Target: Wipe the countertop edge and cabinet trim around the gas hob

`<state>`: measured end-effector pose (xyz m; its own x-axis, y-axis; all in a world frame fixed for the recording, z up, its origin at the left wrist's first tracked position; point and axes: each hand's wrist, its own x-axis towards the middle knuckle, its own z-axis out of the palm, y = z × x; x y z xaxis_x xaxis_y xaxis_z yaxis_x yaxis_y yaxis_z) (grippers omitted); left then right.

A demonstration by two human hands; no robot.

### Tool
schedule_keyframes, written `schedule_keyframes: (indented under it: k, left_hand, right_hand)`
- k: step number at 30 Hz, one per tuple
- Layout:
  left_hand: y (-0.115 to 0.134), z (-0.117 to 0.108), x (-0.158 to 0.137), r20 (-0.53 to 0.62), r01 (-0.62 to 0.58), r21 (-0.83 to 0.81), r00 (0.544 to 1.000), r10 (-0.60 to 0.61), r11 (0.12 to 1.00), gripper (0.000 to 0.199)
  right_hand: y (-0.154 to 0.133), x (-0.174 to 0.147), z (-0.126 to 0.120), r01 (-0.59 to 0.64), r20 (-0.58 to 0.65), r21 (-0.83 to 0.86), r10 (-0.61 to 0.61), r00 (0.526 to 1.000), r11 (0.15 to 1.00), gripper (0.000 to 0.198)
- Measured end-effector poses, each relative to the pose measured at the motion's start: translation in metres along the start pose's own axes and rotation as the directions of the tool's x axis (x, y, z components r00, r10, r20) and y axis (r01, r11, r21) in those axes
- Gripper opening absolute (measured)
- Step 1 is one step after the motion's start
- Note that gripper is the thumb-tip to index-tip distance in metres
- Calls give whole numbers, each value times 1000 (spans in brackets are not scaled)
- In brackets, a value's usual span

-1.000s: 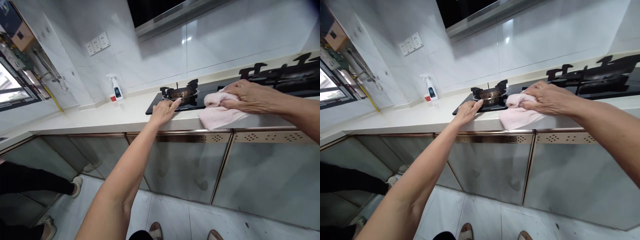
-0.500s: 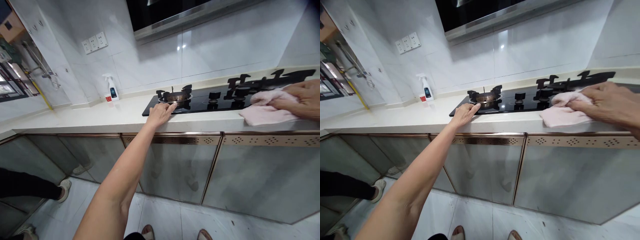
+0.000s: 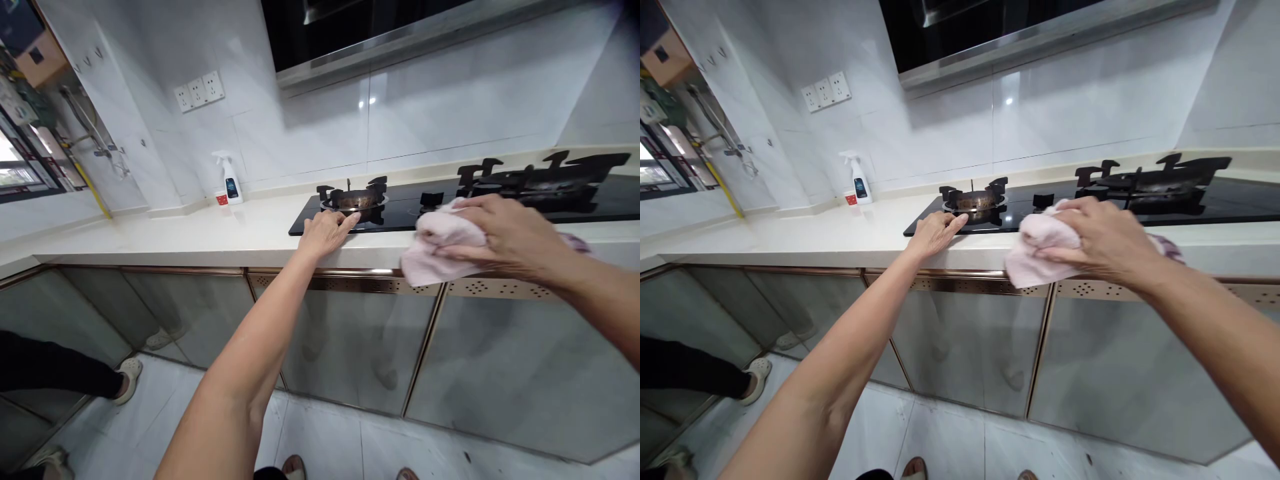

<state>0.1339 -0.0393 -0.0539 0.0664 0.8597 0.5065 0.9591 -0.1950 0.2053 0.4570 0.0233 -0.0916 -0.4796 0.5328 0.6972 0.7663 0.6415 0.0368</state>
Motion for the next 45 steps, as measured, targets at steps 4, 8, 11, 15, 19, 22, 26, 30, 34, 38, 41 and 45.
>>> schedule_keyframes:
  k: [4,8,11,15,19,22,26,30,34,38,41,45]
  left_hand:
    - [2,-2,-2,2,12,34,1000,-12,999,66]
    - [1,-4,-2,6,14,38,1000,-15,999,66]
    - [0,-5,-2,24,-2,23,1000,1,1000,66]
    - [1,-3,-3,-8,-21,63,1000,22,998,67]
    - [3,-1,-5,-13,-12,64,1000,13,998,67]
    - [3,-1,-5,-10,-9,40,1000,10,999,67]
    - [6,-1,-8,-38,-9,58,999,11,998,65]
    - [12,-3,-16,-95,-47,156,993,63,987,57]
    - [5,-14,-28,-54,-121,319,988,145,940,48]
    - [-36,-36,-41,-42,-44,362,997,63,931,42]
    - [-79,-56,-50,-49,136,281,991,-128,950,50]
    - [-120,-76,-57,-33,223,238,975,-222,945,55]
  right_hand:
    - [-77,26,7,170,76,-98,-163,984,981,67]
    - [-127,48,18,224,100,-78,-215,971,972,67]
    - [-132,52,24,243,87,-19,-240,967,970,65]
    - [-104,42,23,300,72,33,-302,951,953,67]
    - [-54,25,15,278,103,53,-282,954,959,69]
    - [-16,15,9,225,116,59,-231,966,972,66]
    - [-9,19,8,144,148,58,-151,977,988,61]
    - [-57,39,9,106,198,41,-112,974,993,61]
    - [-101,62,16,109,241,70,-123,963,992,60]
    - [-108,79,30,98,237,92,-118,964,991,58]
    - [-109,87,40,92,212,90,-109,971,992,60]
    - [-126,98,44,85,235,75,-100,967,994,65]
